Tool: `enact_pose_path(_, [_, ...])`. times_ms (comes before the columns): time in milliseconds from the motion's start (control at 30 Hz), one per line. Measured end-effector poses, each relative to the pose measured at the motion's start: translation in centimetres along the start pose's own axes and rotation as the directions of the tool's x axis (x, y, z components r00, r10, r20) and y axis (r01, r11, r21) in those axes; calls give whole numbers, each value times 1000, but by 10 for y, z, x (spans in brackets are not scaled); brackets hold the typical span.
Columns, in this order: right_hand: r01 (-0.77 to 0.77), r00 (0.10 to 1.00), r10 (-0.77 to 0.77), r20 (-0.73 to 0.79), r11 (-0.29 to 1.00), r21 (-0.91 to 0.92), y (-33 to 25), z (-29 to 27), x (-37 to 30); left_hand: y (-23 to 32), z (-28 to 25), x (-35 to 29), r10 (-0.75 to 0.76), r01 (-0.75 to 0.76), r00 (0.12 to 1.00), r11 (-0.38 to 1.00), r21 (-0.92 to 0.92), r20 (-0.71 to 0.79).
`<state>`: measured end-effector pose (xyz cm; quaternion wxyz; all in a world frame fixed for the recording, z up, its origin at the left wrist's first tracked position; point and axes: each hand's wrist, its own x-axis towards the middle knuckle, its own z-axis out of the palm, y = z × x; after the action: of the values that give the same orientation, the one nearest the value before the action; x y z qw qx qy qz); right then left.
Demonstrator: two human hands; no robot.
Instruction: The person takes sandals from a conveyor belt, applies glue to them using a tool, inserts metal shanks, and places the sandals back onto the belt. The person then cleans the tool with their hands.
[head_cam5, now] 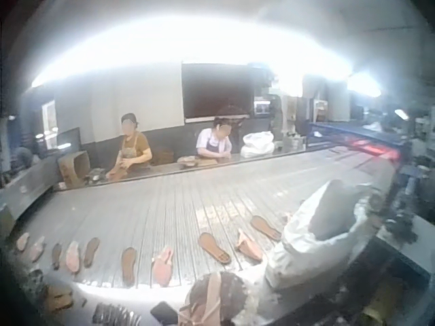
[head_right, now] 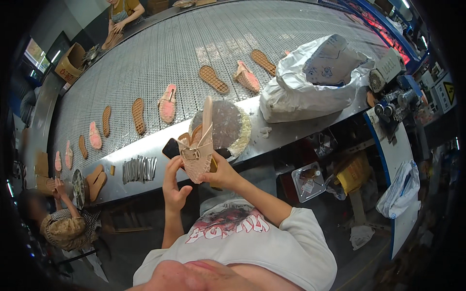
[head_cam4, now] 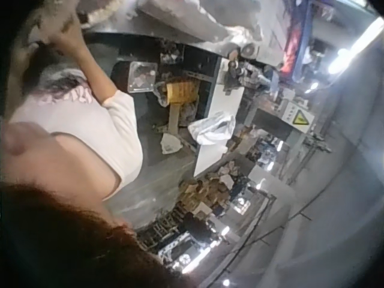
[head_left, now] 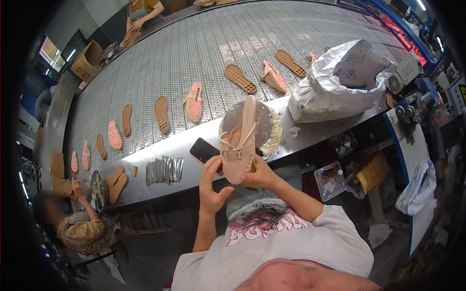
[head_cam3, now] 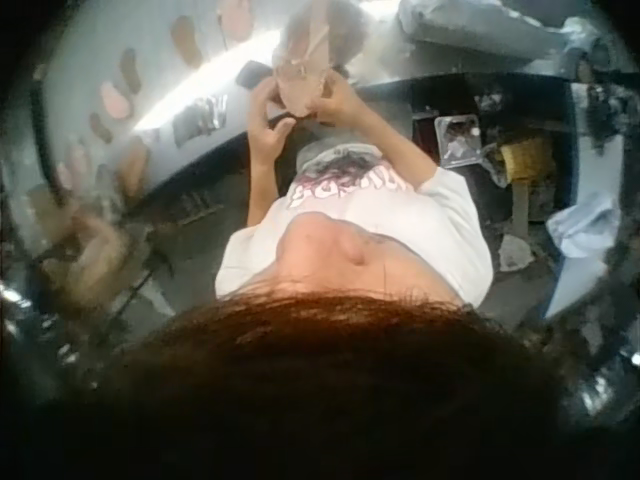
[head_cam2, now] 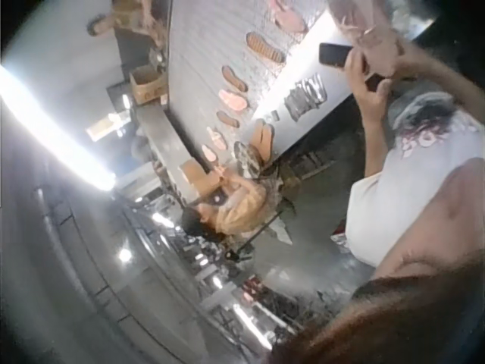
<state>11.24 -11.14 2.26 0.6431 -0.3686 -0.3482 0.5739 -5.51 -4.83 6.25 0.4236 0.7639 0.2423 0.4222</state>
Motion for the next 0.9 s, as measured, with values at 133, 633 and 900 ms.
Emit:
enact_pose_path(133, [6,998,-1,-55,997,83,5,-2,-3,-21,23,-10,-22,36,991,993,-111,131])
enact_pose_path(633, [-171,984,175,20,923,346,-26,-39,-20,-38,8,12,-484,349,860,330,-877,161])
enact_pose_path(900, [-262,893,207,-401,961,-87,-56,-82,-27,-123,-50,-17,-511,224,859,404,-887,-16])
